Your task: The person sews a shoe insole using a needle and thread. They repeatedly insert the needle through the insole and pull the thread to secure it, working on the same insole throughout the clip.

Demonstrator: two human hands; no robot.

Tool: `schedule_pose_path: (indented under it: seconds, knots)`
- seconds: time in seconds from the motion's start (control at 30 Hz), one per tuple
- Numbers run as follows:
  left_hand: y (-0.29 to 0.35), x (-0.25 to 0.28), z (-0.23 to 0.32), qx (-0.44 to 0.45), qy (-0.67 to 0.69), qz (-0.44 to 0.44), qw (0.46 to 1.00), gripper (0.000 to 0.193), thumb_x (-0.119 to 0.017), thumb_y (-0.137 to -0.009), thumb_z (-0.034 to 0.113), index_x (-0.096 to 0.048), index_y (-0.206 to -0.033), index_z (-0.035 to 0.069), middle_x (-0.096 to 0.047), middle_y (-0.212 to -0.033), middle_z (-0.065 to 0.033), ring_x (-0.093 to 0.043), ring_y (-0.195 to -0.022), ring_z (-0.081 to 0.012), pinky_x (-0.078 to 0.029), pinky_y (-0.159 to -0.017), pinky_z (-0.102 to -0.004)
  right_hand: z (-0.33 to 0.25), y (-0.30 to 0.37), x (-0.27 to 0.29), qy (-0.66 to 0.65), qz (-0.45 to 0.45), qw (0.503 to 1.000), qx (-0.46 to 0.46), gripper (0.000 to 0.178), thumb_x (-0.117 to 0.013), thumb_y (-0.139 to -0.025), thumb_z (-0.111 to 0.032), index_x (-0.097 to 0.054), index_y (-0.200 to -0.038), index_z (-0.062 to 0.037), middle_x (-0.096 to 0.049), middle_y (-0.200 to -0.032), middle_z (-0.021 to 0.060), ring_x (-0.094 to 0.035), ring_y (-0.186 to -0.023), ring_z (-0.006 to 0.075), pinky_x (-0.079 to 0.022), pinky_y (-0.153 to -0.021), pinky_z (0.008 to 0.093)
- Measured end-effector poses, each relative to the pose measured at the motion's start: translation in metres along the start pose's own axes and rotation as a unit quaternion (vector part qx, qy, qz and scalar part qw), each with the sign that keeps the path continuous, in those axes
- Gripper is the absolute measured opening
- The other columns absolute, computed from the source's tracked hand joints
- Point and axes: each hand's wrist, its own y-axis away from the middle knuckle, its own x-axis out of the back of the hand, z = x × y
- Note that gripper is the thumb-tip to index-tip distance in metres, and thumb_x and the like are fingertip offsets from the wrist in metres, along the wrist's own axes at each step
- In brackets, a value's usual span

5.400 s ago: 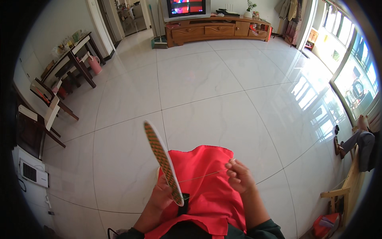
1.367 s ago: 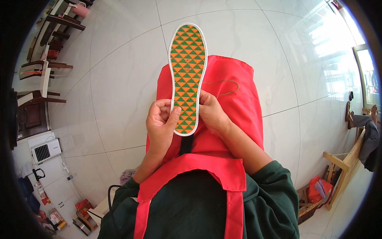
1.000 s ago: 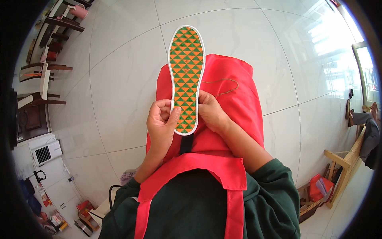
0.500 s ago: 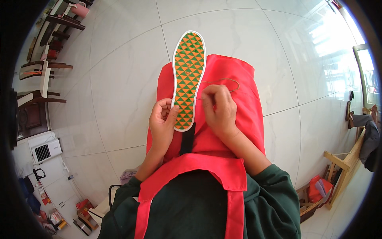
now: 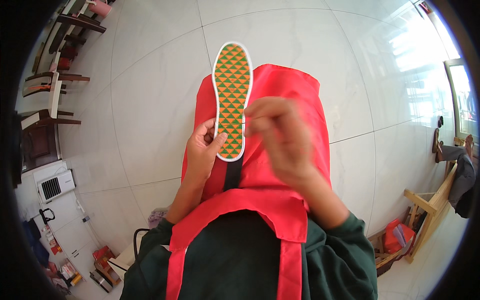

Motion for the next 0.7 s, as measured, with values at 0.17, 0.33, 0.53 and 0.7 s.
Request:
schedule_pose_path:
  seconds: [0.17,0.33,0.53,0.7]
  knots:
    - [-0.002,0.005,-0.006,-0.038,0.006,0.04,0.998,0.03,-0.062,-0.083,0.002,-0.053,-0.111,-0.004,-0.06,-0.082,-0.0029,-0.055,-0.07,-0.0041,-0.045,-0.061,-0.0188,-0.074,-0.003,0.09,-0.089,0.078,0.991,-0.054,0.019,-0.032,-0.099,-0.014,-0.039,-0.109,-0.0001,-0.04,-0.062,0.0018,-0.036,-0.042,0.0082,-0.045,-0.041,0.0239]
    - [-0.007,0.004,-0.01,-0.038,0.026,0.048,0.998,0.031,-0.062,-0.082,0.001,-0.053,-0.112,-0.003,-0.059,-0.082,-0.0029,-0.055,-0.071,-0.0053,-0.046,-0.063,-0.0195,-0.104,0.009,0.201,-0.096,0.154,0.983,-0.016,0.015,-0.039,-0.098,-0.01,-0.045,-0.1,0.0039,-0.029,-0.064,-0.0017,-0.026,-0.048,0.0041,-0.051,-0.06,0.0198]
    - [-0.01,0.004,-0.011,-0.016,0.066,0.061,0.996,0.031,-0.062,-0.082,0.0,-0.053,-0.112,-0.003,-0.06,-0.083,-0.0032,-0.056,-0.072,-0.006,-0.047,-0.065,-0.0202,-0.073,0.03,0.299,-0.065,0.476,0.857,0.189,0.016,-0.038,-0.092,0.002,-0.037,-0.076,0.002,-0.028,-0.062,0.002,-0.029,-0.05,0.0106,-0.046,-0.097,0.0528]
    - [-0.006,0.005,-0.007,-0.007,0.033,0.054,0.998,0.033,-0.06,-0.083,0.0,-0.052,-0.116,-0.003,-0.058,-0.088,-0.0033,-0.055,-0.077,-0.0067,-0.048,-0.073,-0.0221,-0.03,-0.001,0.167,0.109,0.491,0.861,0.08,0.013,-0.043,-0.089,0.0,-0.044,-0.1,0.008,-0.043,-0.068,0.0049,-0.048,-0.063,0.0116,-0.05,-0.093,0.0439]
